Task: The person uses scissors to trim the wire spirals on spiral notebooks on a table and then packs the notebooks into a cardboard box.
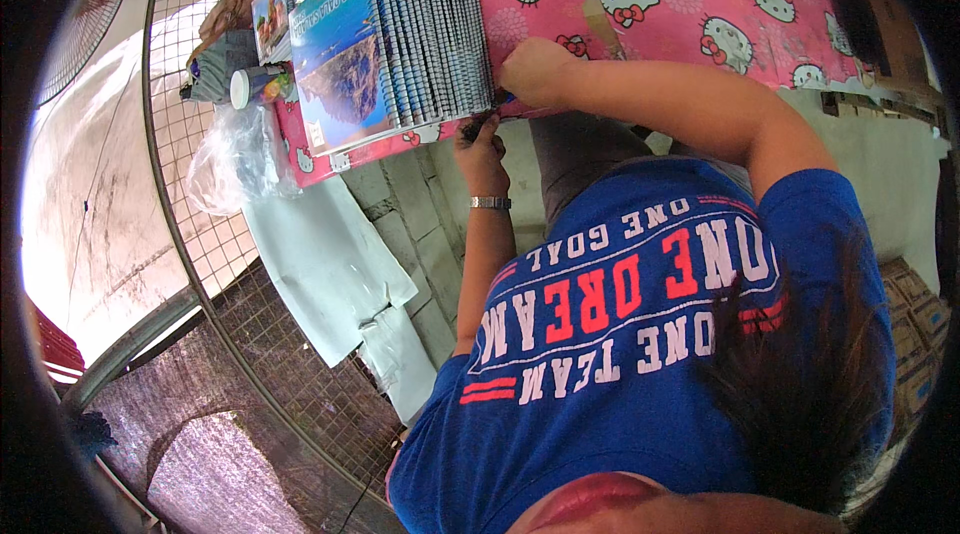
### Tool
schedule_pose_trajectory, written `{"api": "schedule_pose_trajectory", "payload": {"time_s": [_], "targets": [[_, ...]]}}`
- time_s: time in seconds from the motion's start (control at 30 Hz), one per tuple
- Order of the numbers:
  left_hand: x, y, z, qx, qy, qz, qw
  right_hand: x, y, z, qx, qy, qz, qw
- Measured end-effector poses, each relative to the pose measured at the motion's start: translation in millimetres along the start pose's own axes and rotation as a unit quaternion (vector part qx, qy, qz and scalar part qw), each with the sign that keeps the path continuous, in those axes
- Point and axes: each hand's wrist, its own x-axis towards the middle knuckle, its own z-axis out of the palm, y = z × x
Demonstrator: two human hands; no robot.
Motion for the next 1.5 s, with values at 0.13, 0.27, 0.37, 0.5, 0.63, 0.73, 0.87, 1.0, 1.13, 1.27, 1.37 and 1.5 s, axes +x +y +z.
{"api": "schedule_pose_trajectory", "payload": {"time_s": [0.13, 0.27, 0.37, 0.5, 0.63, 0.73, 0.87, 1.0, 1.13, 1.27, 1.37, 1.5], "targets": [[-2, -4, 2, -0.014, 0.012, 0.007, 1.0, 0, 10, 16, -0.021, 0.04, 0.011, 0.999], [-1, -7, 7, 0.048, 0.04, 0.008, 0.998, 4, 6, 25, -0.125, 0.11, -0.033, 0.986], [4, -15, 2, 0.139, 0.038, 0.06, 0.988, 10, 0, 21, -0.105, 0.037, -0.021, 0.994], [11, -19, 4, 0.288, 0.069, 0.156, 0.942, 0, 0, 14, -0.113, 0.065, -0.009, 0.991], [17, -28, -2, 0.265, 0.074, 0.123, 0.953, 7, -2, 23, -0.145, 0.153, -0.038, 0.977], [22, -36, -4, 0.236, 0.062, 0.151, 0.958, 16, 3, 27, -0.048, 0.061, 0.003, 0.997], [15, -25, -1, 0.224, 0.057, 0.133, 0.964, 13, -4, 8, -0.025, 0.007, 0.019, 0.999], [19, -28, -6, 0.206, 0.032, 0.131, 0.969, 7, 2, 10, -0.083, 0.106, -0.055, 0.989], [24, -36, -15, 0.218, 0.035, 0.141, 0.965, 9, 4, 7, -0.119, 0.15, -0.097, 0.977], [22, -25, -10, 0.244, 0.022, 0.132, 0.961, 16, 6, 12, -0.066, -0.016, -0.006, 0.998], [19, -19, -12, 0.268, 0.032, 0.15, 0.951, 16, -3, 3, -0.045, -0.081, 0.03, 0.995], [14, -16, -25, 0.192, 0.033, 0.099, 0.976, 10, -7, -8, -0.03, -0.075, 0.043, 0.996]]}}
